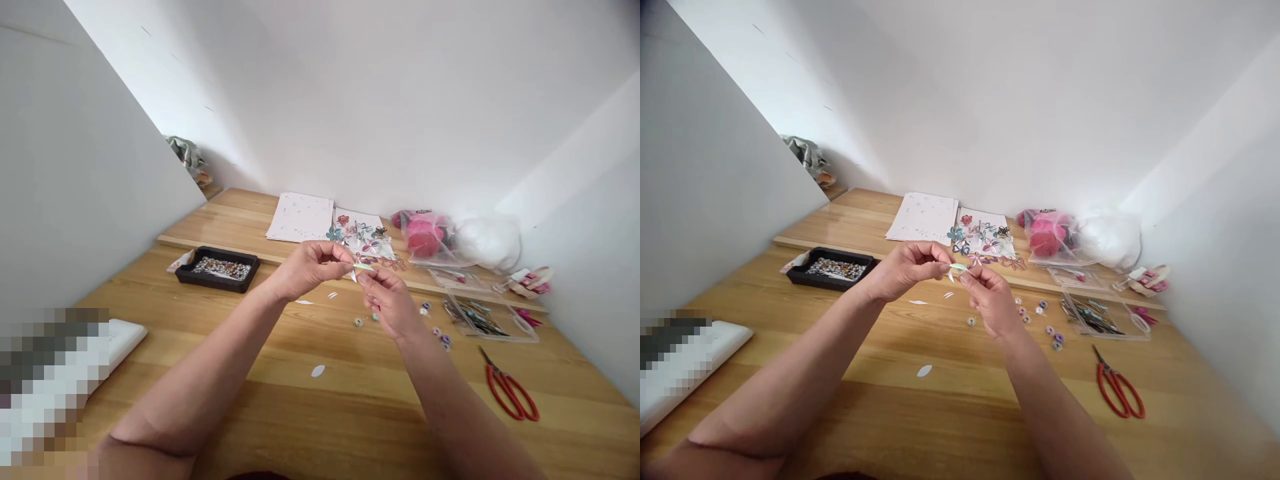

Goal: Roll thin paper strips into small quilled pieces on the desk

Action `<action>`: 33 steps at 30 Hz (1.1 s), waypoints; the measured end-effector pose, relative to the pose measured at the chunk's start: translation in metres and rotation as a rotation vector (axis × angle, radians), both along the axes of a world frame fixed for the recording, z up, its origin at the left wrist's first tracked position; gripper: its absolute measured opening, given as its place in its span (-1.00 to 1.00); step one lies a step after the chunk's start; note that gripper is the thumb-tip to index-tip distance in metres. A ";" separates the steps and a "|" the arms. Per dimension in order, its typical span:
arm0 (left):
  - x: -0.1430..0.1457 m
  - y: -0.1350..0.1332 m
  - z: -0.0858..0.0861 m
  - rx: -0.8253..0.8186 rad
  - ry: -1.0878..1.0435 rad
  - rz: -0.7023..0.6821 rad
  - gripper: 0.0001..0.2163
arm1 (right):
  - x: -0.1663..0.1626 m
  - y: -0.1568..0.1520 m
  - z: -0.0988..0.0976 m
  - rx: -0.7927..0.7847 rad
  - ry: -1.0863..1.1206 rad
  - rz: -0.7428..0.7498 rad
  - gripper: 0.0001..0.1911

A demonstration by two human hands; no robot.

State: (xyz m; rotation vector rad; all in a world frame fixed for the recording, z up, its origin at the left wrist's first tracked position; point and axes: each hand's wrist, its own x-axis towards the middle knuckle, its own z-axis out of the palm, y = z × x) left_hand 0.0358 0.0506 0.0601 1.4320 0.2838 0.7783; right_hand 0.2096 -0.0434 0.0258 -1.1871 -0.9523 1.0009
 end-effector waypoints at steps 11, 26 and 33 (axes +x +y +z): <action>0.000 -0.042 -0.021 -0.165 0.030 -0.132 -0.79 | -0.004 -0.025 -0.032 -0.029 -0.152 -0.124 -0.67; -0.041 -0.089 -0.046 -0.305 0.075 0.117 -0.70 | 0.017 -0.097 -0.056 -0.089 -0.500 -0.208 -0.73; -0.057 -0.113 -0.052 -0.225 0.111 0.109 -0.71 | 0.009 -0.133 -0.055 -0.060 -0.510 -0.267 -0.70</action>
